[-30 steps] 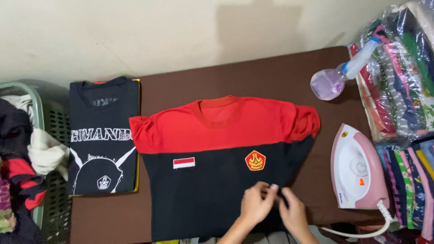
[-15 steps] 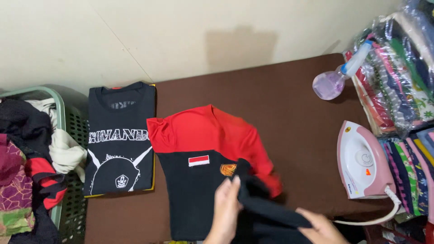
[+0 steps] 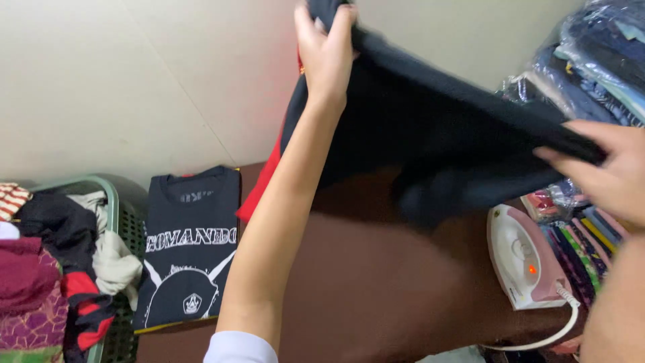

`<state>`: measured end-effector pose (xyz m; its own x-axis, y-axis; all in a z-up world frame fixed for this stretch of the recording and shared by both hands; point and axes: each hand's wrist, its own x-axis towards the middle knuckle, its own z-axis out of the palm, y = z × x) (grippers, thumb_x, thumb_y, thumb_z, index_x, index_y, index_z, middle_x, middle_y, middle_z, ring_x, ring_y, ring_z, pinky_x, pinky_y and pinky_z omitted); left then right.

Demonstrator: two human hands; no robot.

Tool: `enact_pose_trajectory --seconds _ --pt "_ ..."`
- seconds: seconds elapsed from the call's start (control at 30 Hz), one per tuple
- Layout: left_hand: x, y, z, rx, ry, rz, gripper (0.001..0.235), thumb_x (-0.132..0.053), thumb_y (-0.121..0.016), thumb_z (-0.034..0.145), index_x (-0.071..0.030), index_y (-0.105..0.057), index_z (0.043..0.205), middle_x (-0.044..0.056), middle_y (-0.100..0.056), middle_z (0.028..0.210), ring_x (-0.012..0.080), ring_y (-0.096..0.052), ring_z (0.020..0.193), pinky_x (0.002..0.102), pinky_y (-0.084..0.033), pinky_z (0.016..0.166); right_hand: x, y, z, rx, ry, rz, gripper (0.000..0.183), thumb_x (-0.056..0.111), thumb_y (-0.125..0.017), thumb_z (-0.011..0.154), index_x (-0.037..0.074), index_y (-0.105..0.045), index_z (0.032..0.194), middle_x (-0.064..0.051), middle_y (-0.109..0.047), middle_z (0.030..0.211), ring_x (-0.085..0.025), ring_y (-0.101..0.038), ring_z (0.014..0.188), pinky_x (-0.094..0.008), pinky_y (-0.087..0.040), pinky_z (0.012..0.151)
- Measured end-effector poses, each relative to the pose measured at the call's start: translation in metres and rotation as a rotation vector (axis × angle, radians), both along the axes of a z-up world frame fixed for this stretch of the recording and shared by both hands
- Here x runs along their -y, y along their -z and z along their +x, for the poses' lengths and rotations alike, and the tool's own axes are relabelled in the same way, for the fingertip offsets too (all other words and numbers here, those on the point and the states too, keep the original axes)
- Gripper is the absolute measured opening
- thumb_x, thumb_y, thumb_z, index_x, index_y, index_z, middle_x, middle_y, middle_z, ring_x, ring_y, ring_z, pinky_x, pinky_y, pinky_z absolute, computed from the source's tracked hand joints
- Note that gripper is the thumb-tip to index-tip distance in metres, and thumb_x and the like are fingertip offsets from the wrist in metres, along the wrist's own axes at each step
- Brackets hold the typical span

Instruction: Ironing a black and red t-shirt on an ironing board.

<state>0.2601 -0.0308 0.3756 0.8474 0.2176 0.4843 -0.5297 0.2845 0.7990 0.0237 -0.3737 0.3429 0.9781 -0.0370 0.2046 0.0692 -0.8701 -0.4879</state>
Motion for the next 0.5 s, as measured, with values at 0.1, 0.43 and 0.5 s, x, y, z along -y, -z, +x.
enact_pose_trajectory --seconds 0.1,0.43,0.5 --pt "0.008 -0.036 -0.007 0.088 0.216 -0.118 0.021 -0.013 -0.066 0.098 -0.003 -0.049 0.103 0.004 -0.055 0.080 0.0132 -0.050 0.068 0.032 -0.045 0.057 -0.011 -0.012 -0.043 0.289 0.014 0.155 0.013 0.009 -0.070 0.110 0.004 -0.072 0.122 -0.011 -0.073 0.101 -0.017 -0.070 0.096 -0.029 -0.053 0.095" --pt "-0.218 0.245 -0.046 -0.401 0.020 0.041 0.031 -0.012 -0.058 0.103 0.008 -0.064 0.125 0.011 -0.068 0.117 0.0179 -0.062 0.106 0.031 -0.050 0.095 -0.248 0.048 -0.086 -0.269 -0.549 0.102 0.068 0.010 -0.073 0.075 0.013 -0.059 0.142 -0.012 -0.073 0.105 -0.033 -0.071 0.088 -0.041 -0.057 0.077" --pt "-0.267 0.344 -0.078 -0.568 -0.074 0.072 0.033 -0.015 -0.058 0.105 0.013 -0.065 0.120 0.014 -0.068 0.108 0.0212 -0.062 0.098 0.034 -0.051 0.087 -0.275 0.090 -0.087 -0.414 -0.686 0.199 0.063 0.016 -0.073 0.086 0.010 -0.054 0.145 -0.014 -0.069 0.105 -0.034 -0.069 0.094 -0.041 -0.056 0.083"
